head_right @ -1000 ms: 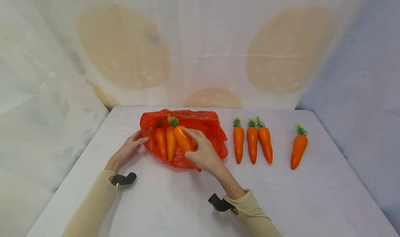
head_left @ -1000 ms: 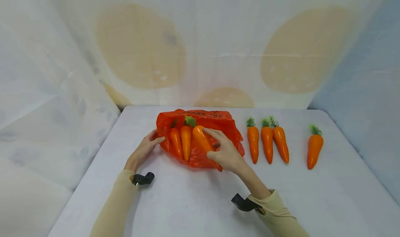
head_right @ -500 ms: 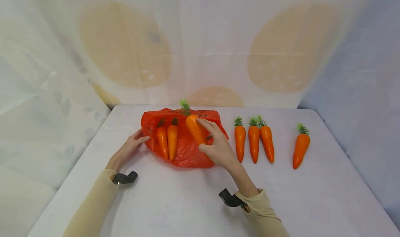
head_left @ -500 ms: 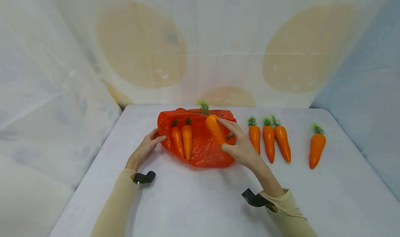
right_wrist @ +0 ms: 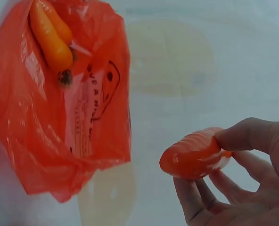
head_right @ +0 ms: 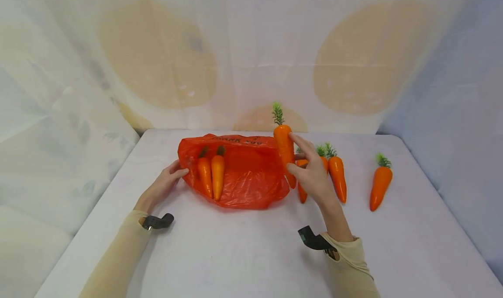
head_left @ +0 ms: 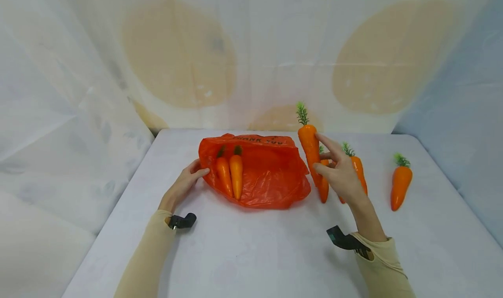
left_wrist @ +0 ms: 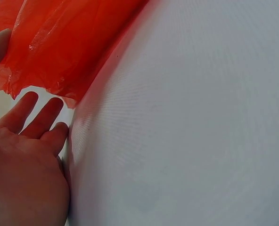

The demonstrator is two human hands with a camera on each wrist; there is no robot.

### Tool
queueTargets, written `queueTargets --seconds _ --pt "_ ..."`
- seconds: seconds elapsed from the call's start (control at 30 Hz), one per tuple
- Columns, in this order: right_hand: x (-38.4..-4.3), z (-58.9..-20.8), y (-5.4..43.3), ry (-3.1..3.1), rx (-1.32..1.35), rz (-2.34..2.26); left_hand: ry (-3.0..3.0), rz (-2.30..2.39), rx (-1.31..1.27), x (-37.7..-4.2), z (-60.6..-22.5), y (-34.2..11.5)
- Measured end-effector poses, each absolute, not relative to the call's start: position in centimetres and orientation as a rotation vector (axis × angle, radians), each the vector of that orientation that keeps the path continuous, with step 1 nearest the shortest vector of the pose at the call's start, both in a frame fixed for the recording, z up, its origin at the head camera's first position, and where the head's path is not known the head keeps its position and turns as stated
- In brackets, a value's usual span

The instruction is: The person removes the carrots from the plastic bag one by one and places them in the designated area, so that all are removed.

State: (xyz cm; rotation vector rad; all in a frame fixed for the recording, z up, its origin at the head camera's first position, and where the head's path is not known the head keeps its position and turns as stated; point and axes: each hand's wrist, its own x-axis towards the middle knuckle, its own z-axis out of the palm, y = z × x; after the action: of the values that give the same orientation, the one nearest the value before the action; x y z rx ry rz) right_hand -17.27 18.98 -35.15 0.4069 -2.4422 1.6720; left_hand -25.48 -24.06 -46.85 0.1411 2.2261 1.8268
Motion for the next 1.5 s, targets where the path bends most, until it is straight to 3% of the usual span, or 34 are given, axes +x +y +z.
queueTargets --seconds 0.97,1.5 --pt "-16.7 -35.6 30.3 -2.400 -0.387 1.346 2.222 1.829 0.153 -25.6 -47.1 -24.1" --pt "-18.7 -41.2 33.8 -2.698 -0.389 1.109 2.169 1.840 0.147 -25.5 -46.6 -24.2"
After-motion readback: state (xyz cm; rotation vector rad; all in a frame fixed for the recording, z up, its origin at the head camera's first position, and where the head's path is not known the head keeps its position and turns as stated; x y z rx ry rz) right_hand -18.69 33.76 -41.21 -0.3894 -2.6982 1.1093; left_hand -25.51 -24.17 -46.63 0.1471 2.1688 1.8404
